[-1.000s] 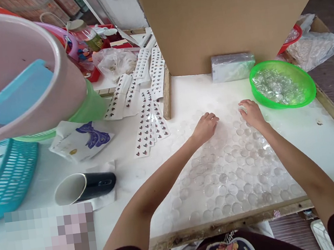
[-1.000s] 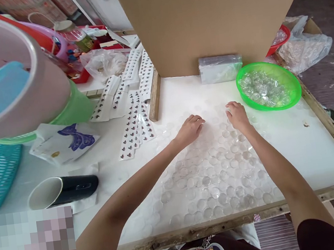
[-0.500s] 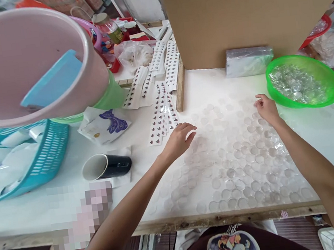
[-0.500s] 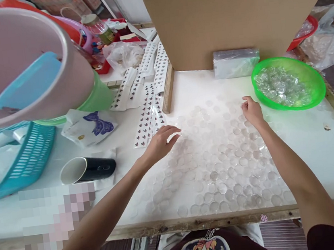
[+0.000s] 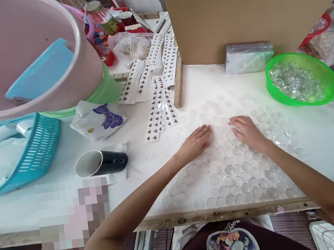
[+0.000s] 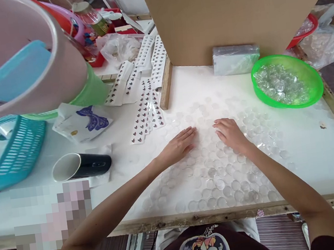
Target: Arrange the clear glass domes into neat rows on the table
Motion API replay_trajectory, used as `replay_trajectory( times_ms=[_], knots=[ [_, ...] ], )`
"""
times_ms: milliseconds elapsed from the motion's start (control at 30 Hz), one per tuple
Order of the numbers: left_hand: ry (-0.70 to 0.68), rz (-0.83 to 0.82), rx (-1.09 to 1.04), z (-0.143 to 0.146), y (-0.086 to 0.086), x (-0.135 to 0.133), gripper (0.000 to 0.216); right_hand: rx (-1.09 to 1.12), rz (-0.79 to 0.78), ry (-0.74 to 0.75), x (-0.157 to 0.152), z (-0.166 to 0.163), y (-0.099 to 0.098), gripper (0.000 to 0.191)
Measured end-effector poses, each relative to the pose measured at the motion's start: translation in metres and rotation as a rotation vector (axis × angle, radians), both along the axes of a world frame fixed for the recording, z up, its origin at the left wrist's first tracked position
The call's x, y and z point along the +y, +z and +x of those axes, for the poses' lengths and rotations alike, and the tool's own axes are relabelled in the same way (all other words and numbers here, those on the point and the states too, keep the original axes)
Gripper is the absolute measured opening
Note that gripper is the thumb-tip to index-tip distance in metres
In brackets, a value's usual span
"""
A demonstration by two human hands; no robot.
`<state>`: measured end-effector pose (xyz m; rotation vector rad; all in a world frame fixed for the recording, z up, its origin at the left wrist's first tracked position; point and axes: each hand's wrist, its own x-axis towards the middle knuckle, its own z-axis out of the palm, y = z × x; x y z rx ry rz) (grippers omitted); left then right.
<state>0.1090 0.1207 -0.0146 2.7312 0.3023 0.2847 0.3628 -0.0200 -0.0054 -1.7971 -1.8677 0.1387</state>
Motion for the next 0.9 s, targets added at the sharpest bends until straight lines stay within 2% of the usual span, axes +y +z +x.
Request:
replay_trajectory(
  times_ms=[133, 233, 433, 633, 900],
  knots=[
    [0.055, 0.047, -0.009, 0.001, 0.001, 0.007, 0.046, -0.045, -0.041, 0.065, 0.001, -0.010, 0.000, 0.024],
    [0.066, 0.062, -0.042, 0.011, 0.006, -0.001, 0.041, -0.065, -0.072, 0.066, 0.005, -0.008, -0.002, 0.021],
    [-0.071, 0.085, 0.015, 0.047, 0.014, -0.026, 0.026, -0.015, -0.104, -0.090, 0.010, -0.005, -0.006, 0.023],
    [-0.050, 0.182, 0.096, 0.060, 0.015, -0.025, 0.016, 0.131, -0.109, -0.218, 0.016, 0.007, -0.011, 0.030],
    [-0.023, 0.202, 0.132, 0.066, 0.019, -0.017, 0.017, 0.071, -0.083, -0.286, 0.015, 0.017, -0.013, 0.027]
  ],
)
